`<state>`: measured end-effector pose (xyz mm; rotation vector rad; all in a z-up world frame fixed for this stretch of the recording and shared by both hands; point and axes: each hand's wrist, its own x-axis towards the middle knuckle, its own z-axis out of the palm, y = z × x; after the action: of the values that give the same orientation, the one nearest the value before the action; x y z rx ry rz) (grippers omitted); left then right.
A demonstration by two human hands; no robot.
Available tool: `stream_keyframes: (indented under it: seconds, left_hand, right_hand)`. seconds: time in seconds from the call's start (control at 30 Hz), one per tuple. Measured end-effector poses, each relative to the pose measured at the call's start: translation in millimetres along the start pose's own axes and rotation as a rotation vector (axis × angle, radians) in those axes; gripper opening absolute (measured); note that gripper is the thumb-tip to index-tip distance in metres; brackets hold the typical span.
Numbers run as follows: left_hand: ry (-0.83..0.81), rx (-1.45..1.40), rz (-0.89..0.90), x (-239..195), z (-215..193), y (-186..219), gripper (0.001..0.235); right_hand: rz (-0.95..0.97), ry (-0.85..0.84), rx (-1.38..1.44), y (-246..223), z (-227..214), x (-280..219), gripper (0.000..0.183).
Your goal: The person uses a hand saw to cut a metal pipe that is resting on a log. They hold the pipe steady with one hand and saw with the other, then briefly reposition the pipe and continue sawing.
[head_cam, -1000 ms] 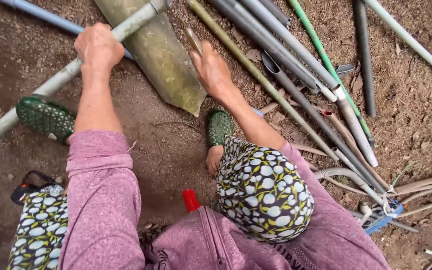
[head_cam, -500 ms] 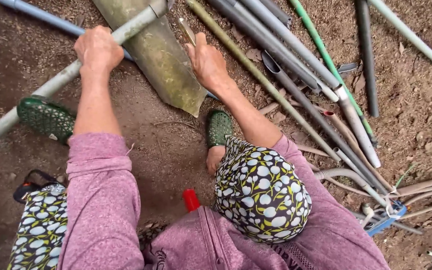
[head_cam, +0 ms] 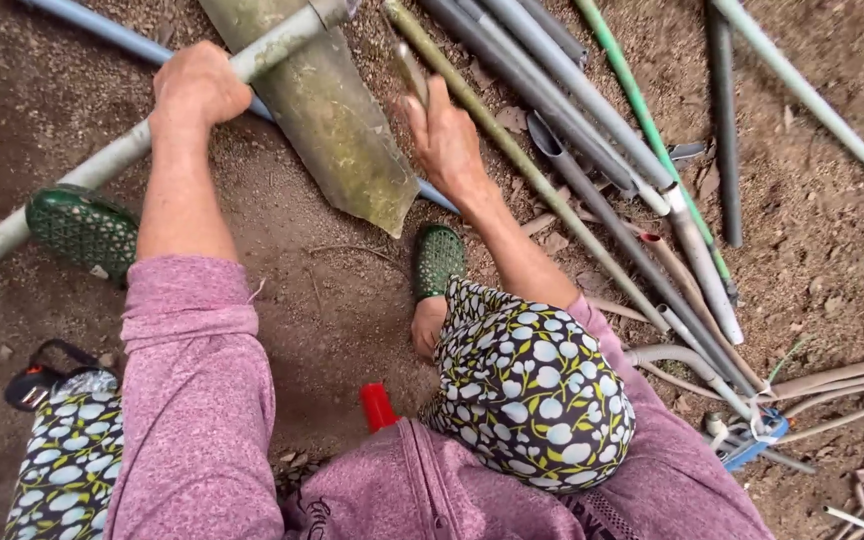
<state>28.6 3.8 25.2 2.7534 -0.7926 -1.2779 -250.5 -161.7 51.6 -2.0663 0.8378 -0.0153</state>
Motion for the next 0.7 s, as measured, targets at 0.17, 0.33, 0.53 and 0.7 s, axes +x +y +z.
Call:
stream_keyframes:
  seconds: [0.17,0.33,0.53,0.7]
  left_hand:
    - [-0.087,-0.111,-0.002,-7,-7,0,0.023]
    - [-0.104,-0.136,-0.006,-5,-5,-1,0.024]
    - [0.010,0.078,-0.001,21,17,-7,0.032]
    - [0.105,0.206,-0.027,44,37,-17,0.017]
  right_hand:
    - [-0.071,-0.060,-0.032,27,8,-17,0.022]
    - [-0.082,-0.058,-0.043,36,11,-11,0.023]
    - [0.052,-0.109,-0.130,53,28,20,0.021]
    - [0.042,-0.074,-0.139,68,45,36,0.031]
